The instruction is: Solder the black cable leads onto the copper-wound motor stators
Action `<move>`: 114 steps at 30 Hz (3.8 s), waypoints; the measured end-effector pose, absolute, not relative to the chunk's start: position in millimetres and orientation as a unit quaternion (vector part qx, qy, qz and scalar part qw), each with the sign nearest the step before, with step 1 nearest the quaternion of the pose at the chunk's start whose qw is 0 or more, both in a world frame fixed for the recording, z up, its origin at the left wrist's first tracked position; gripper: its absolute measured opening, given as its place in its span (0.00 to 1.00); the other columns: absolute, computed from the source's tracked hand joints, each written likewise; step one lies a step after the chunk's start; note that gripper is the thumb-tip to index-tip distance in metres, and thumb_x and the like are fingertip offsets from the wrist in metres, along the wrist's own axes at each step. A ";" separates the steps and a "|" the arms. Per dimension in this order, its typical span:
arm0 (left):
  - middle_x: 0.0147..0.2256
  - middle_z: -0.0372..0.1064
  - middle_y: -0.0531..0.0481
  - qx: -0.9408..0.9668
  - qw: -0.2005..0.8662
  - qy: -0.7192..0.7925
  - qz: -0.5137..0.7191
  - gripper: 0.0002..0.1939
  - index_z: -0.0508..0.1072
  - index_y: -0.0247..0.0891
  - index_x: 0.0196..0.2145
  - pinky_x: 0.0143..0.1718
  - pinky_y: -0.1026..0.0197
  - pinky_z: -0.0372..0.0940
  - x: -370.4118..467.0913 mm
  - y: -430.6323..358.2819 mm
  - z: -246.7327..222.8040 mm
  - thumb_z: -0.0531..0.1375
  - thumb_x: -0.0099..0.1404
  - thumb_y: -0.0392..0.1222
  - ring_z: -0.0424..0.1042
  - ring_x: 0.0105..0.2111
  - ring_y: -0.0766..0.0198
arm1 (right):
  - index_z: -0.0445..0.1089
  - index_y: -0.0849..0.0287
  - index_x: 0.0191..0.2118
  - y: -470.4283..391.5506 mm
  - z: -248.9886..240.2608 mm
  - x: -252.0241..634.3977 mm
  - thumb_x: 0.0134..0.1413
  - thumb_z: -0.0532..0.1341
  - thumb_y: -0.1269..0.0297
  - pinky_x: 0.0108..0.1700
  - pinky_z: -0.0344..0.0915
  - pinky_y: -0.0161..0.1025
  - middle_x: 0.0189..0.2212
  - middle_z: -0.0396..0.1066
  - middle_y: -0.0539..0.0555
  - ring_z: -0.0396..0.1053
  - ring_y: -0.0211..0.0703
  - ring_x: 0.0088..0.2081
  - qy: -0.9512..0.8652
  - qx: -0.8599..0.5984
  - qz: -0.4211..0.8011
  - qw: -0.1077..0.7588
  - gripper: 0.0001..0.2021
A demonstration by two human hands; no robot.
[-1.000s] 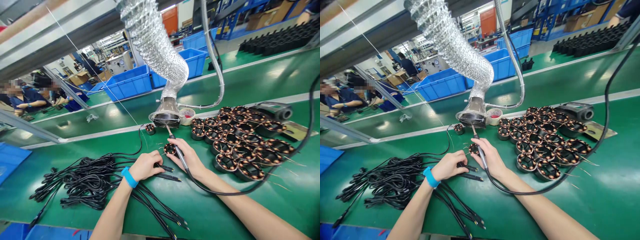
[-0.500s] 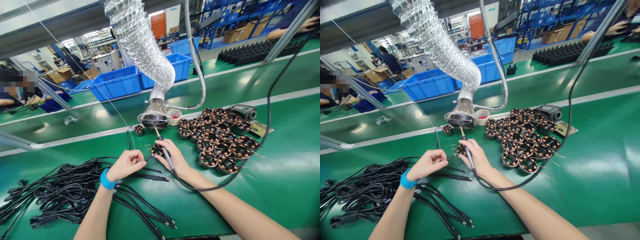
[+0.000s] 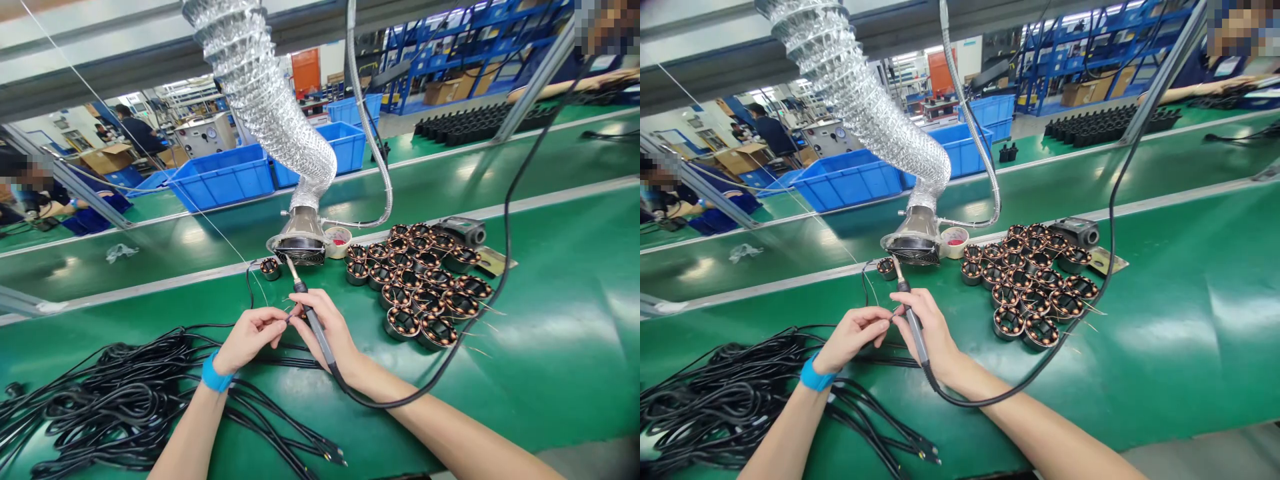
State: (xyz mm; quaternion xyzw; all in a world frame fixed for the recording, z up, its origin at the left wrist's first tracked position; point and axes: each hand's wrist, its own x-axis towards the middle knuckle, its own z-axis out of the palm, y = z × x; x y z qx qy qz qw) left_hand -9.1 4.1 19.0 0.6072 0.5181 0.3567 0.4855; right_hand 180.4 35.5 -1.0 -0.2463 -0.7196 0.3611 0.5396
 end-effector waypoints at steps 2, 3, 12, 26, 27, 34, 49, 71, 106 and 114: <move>0.22 0.66 0.54 0.607 0.471 0.528 0.363 0.16 0.77 0.33 0.42 0.26 0.66 0.58 -7.6 4.1 16.4 0.63 0.65 0.50 0.63 0.22 0.69 | 0.66 0.50 0.54 34.6 -1.8 178.2 0.60 0.59 0.75 0.47 0.71 0.40 0.43 0.63 0.53 0.71 0.37 0.39 -0.705 -0.256 0.375 0.545 0.19; 0.22 0.66 0.54 0.606 0.456 0.537 0.369 0.16 0.77 0.33 0.42 0.26 0.66 0.57 -6.4 4.1 15.0 0.64 0.63 0.50 0.63 0.22 0.69 | 0.66 0.50 0.53 34.7 -2.1 177.8 0.60 0.60 0.75 0.47 0.71 0.39 0.43 0.63 0.52 0.71 0.36 0.38 -0.696 -0.263 0.380 0.549 0.18; 0.23 0.67 0.52 0.655 0.334 0.573 0.361 0.14 0.78 0.35 0.35 0.26 0.65 0.55 6.6 1.7 19.6 0.59 0.67 0.49 0.60 0.23 0.68 | 0.63 0.47 0.57 32.5 -4.2 185.3 0.62 0.57 0.76 0.48 0.73 0.42 0.45 0.62 0.54 0.72 0.40 0.41 -0.733 -0.263 0.323 0.538 0.21; 0.29 0.71 0.49 0.581 0.415 0.574 0.403 0.14 0.76 0.34 0.33 0.31 0.65 0.61 2.9 5.0 12.5 0.62 0.65 0.49 0.65 0.29 0.65 | 0.64 0.49 0.56 33.7 -3.7 185.8 0.60 0.61 0.73 0.47 0.74 0.41 0.45 0.62 0.54 0.73 0.38 0.37 -0.708 -0.291 0.356 0.536 0.20; 0.29 0.71 0.49 0.584 0.412 0.575 0.398 0.14 0.76 0.34 0.33 0.31 0.65 0.60 3.6 4.8 12.8 0.61 0.65 0.49 0.65 0.28 0.66 | 0.63 0.48 0.57 33.1 -3.2 186.5 0.59 0.62 0.72 0.49 0.73 0.43 0.47 0.63 0.55 0.73 0.40 0.41 -0.722 -0.285 0.336 0.534 0.22; 0.25 0.70 0.51 0.666 0.372 0.566 0.311 0.07 0.74 0.34 0.27 0.29 0.65 0.59 16.4 -2.2 15.0 0.59 0.61 0.38 0.65 0.26 0.64 | 0.59 0.45 0.62 23.8 -1.3 182.1 0.60 0.62 0.72 0.53 0.71 0.44 0.52 0.61 0.57 0.69 0.45 0.50 -0.788 -0.191 0.310 0.496 0.27; 0.27 0.62 0.54 0.607 0.502 0.531 0.312 0.14 0.73 0.35 0.31 0.27 0.65 0.55 -0.3 2.4 36.1 0.61 0.66 0.50 0.60 0.25 0.69 | 0.66 0.51 0.51 33.7 0.2 178.0 0.55 0.61 0.76 0.42 0.72 0.37 0.44 0.63 0.51 0.73 0.34 0.34 -0.672 -0.274 0.440 0.528 0.19; 0.19 0.49 0.61 0.399 0.470 0.581 0.531 0.10 0.68 0.36 0.26 0.18 0.67 0.37 0.6 19.9 6.0 0.64 0.58 0.43 0.42 0.18 0.75 | 0.70 0.53 0.51 48.5 -3.3 194.2 0.65 0.57 0.67 0.45 0.69 0.38 0.40 0.73 0.52 0.72 0.39 0.38 -0.690 -0.328 0.331 0.553 0.11; 0.19 0.51 0.61 0.407 0.469 0.595 0.509 0.08 0.68 0.36 0.25 0.19 0.66 0.38 3.5 26.5 4.8 0.63 0.55 0.41 0.43 0.17 0.75 | 0.71 0.57 0.44 44.1 -3.1 195.7 0.66 0.55 0.58 0.33 0.67 0.36 0.28 0.70 0.50 0.69 0.38 0.29 -0.679 -0.323 0.457 0.475 0.11; 0.19 0.52 0.60 0.404 0.473 0.595 0.509 0.07 0.69 0.36 0.25 0.19 0.67 0.38 3.3 25.3 6.0 0.63 0.54 0.41 0.44 0.17 0.75 | 0.72 0.57 0.44 43.8 -2.7 197.6 0.66 0.56 0.58 0.31 0.67 0.36 0.27 0.71 0.51 0.70 0.39 0.30 -0.652 -0.323 0.447 0.520 0.11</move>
